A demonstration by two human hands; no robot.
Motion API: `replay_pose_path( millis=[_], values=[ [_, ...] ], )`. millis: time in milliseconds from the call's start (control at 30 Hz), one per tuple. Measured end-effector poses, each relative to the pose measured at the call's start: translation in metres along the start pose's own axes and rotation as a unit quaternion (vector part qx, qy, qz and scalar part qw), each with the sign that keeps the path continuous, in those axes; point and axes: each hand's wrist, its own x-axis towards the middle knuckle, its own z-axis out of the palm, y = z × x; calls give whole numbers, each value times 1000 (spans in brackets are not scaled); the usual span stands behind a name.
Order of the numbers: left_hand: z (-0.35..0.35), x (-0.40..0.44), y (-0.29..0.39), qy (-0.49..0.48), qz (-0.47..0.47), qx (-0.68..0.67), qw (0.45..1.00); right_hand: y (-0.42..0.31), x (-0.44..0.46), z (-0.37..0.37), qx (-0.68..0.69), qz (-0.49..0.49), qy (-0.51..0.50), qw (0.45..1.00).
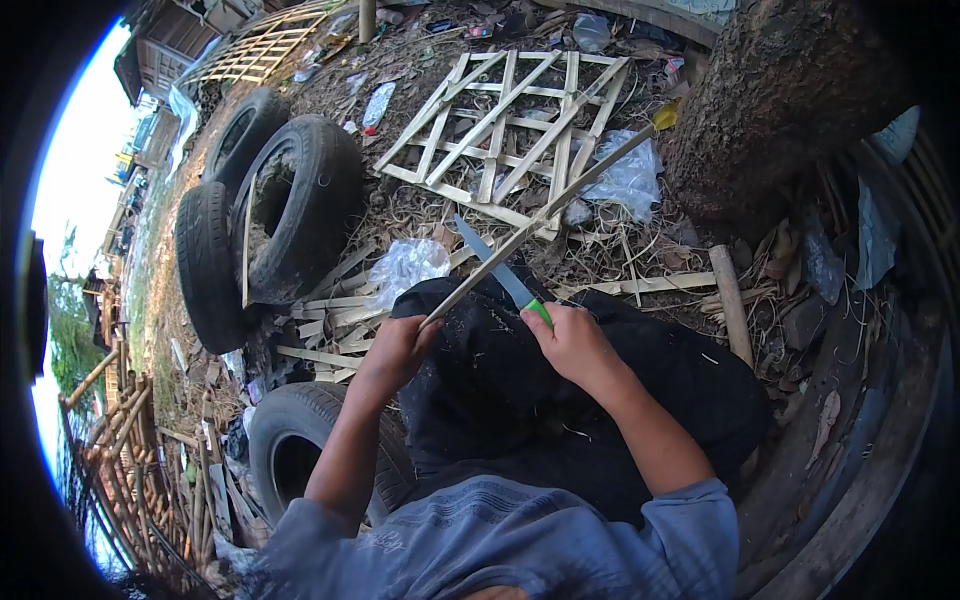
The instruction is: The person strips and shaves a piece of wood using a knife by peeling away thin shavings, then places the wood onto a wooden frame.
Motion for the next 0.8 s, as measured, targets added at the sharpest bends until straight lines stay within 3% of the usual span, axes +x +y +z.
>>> replay_pose_path(
  millis=[133, 200, 300, 333, 467, 500, 533, 567, 633, 767, 800],
  values=[
    [0, 2, 5, -23, -27, -12, 999, -5, -4, 0, -138, -25, 50, 989],
    [2, 3, 4, -21, -18, -8, 1000, -6, -1, -5, 46, 32, -35, 998],
    [5, 8, -1, -16, 0, -5, 1000, -10, -1, -6, 57, 79, -72, 993],
    [6, 9, -2, -15, 10, -4, 1000, -12, -2, -7, -20, 19, -25, 999],
    [14, 11, -3, -9, 5, -38, 999, -3, -9, 1, -144, -32, 60, 987],
    [18, 12, -6, -10, 29, -29, 999, -2, -11, -2, 56, 109, -50, 991],
    [20, 12, -8, -11, 53, -20, 998, -2, -13, -4, 251, 246, -155, 923],
    [21, 13, -9, -9, 51, -26, 998, 0, -14, -2, 246, 249, -157, 924],
    [20, 13, -10, -34, 45, -11, 998, 4, -16, 5, 92, 150, -82, 981],
    [12, -1, -15, -4, 68, 9, 998, -6, -17, 12, 111, 132, -66, 983],
    [6, -9, -19, 41, 87, 30, 995, -11, -18, 11, 169, 173, -86, 967]
  ],
)
